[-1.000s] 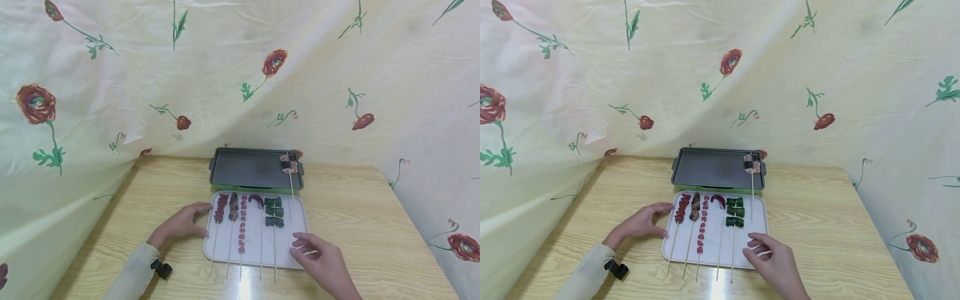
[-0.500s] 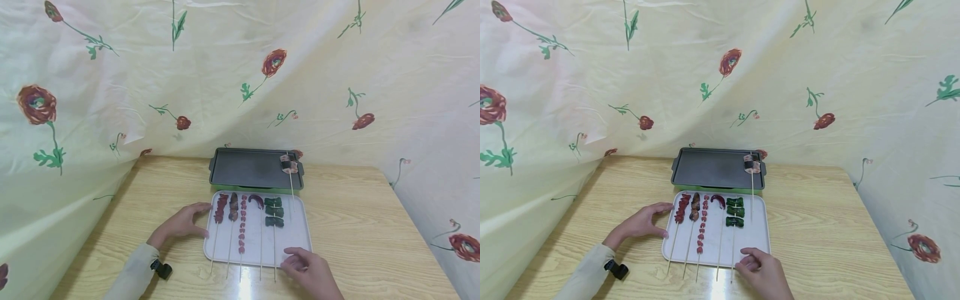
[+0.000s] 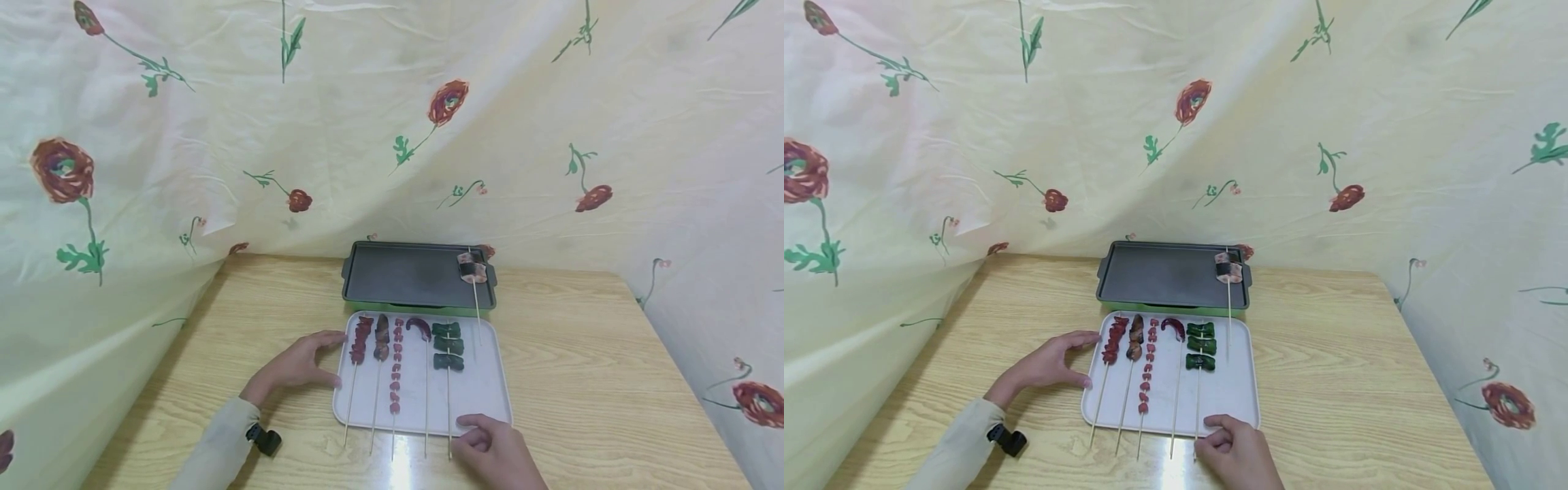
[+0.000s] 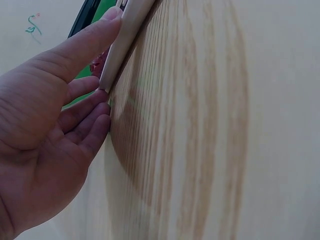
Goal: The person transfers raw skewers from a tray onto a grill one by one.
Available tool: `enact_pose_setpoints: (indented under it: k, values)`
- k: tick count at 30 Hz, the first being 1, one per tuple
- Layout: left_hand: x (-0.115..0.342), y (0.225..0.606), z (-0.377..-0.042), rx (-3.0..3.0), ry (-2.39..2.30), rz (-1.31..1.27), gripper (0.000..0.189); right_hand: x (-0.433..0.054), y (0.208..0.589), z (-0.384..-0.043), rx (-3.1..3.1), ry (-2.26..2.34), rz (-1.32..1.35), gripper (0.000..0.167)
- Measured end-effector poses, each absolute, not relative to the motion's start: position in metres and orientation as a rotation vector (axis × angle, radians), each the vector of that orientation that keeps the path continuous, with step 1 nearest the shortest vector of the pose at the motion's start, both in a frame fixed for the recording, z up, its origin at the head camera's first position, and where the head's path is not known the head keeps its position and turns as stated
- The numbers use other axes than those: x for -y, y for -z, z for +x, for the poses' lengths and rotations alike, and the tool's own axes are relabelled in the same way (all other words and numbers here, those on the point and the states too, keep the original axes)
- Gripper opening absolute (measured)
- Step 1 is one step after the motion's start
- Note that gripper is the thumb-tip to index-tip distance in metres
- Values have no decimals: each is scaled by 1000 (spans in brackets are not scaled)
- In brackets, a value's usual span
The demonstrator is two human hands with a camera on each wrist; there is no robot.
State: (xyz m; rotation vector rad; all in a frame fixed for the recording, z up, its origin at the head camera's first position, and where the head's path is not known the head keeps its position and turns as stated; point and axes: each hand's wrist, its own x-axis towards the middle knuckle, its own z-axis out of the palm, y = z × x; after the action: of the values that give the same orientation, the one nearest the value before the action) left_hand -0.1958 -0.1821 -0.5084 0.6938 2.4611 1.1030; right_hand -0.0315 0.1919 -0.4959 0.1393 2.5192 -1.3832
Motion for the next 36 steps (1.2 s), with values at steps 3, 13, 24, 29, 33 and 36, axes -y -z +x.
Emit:
enact_pose_setpoints:
  k: [3,13,24,29,33,36]
  values:
    - [182,508,-196,-2462,-1095,693,94,-192,497,-32,-2506,1381,136,44]
    - [181,508,-196,-2468,-1090,683,94,-191,502,-36,-2415,1459,139,44]
    - [180,509,-196,-2469,-1085,679,94,-193,503,-38,-2317,1530,127,41]
    - [181,509,-197,-2471,-1083,683,93,-196,502,-38,-2291,1525,139,36]
    - [181,509,-197,-2464,-1091,680,94,-197,500,-37,-2272,1539,149,34]
    - [181,508,-197,-2463,-1093,678,94,-197,497,-35,-2236,1570,160,34]
